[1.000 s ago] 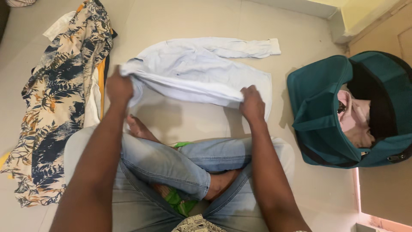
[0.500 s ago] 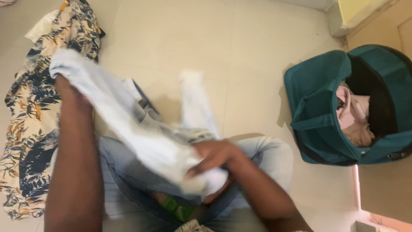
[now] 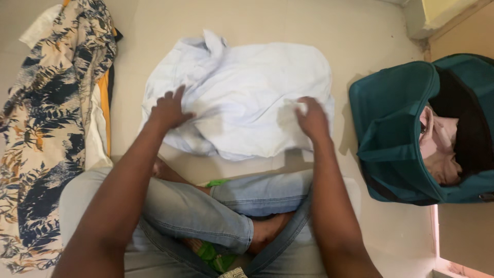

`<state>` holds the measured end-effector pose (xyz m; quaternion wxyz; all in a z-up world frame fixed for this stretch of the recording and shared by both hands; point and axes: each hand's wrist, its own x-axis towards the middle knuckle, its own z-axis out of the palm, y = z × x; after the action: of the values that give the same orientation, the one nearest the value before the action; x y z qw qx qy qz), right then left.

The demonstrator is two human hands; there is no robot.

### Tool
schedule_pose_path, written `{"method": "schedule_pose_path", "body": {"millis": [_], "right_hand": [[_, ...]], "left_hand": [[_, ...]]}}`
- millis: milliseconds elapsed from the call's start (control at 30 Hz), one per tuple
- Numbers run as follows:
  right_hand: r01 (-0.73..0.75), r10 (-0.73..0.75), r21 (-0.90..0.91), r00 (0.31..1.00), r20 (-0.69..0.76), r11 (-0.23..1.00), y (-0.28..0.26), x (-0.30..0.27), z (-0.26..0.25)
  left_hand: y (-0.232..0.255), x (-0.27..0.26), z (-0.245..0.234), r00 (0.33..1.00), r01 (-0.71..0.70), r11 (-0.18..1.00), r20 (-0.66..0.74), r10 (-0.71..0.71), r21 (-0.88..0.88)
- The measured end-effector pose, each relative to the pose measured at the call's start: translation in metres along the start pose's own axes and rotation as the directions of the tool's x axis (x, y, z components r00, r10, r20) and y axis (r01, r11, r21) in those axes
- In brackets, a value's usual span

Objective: The person sits on the floor and folds a light blue long-sleeved shirt, placing it into a green bag. They then pick up a patterned shirt, button it up, and smooth it out on the floor.

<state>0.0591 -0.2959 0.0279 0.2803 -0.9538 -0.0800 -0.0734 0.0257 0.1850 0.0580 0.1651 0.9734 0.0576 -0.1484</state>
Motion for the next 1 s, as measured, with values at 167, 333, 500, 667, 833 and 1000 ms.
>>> {"method": "schedule_pose_path", "body": {"millis": [167,333,500,667,833,1000], "right_hand": [[0.159,-0.002,-0.228,0.824,0.567,0.96,0.018,0.002,0.063],[0.139,0.212,-0.385,0.646,0.734,0.912,-0.007,-0.028,0.041],[-0.094,0.325,-0.38,0.725,0.607,0.92,-0.055,-0.042,-0.017],[-0.144,0.242,-0.215,0.793,0.558,0.966,-0.072,-0.034,-0.034],[-0.147,0.211,-0.155,0.772,0.6,0.977,-0.068,-0.027,-0.031],[-0.179,0.215,-0.121,0.752,0.623,0.976,-0.074,-0.016,-0.029]], "left_hand": [[-0.004,0.003,0.037,0.983,0.083,0.982,0.15,-0.109,0.167],[-0.012,-0.01,0.032,0.954,-0.033,0.957,0.294,-0.056,0.288],[-0.017,-0.011,0.033,0.99,0.117,0.988,0.068,-0.124,0.103],[-0.014,0.011,0.022,0.983,0.173,0.984,-0.065,-0.17,0.047],[-0.034,0.033,-0.05,0.989,0.118,0.893,0.127,-0.069,-0.435],[-0.018,0.043,-0.076,0.831,-0.54,-0.141,-0.552,0.068,-0.83]]}}
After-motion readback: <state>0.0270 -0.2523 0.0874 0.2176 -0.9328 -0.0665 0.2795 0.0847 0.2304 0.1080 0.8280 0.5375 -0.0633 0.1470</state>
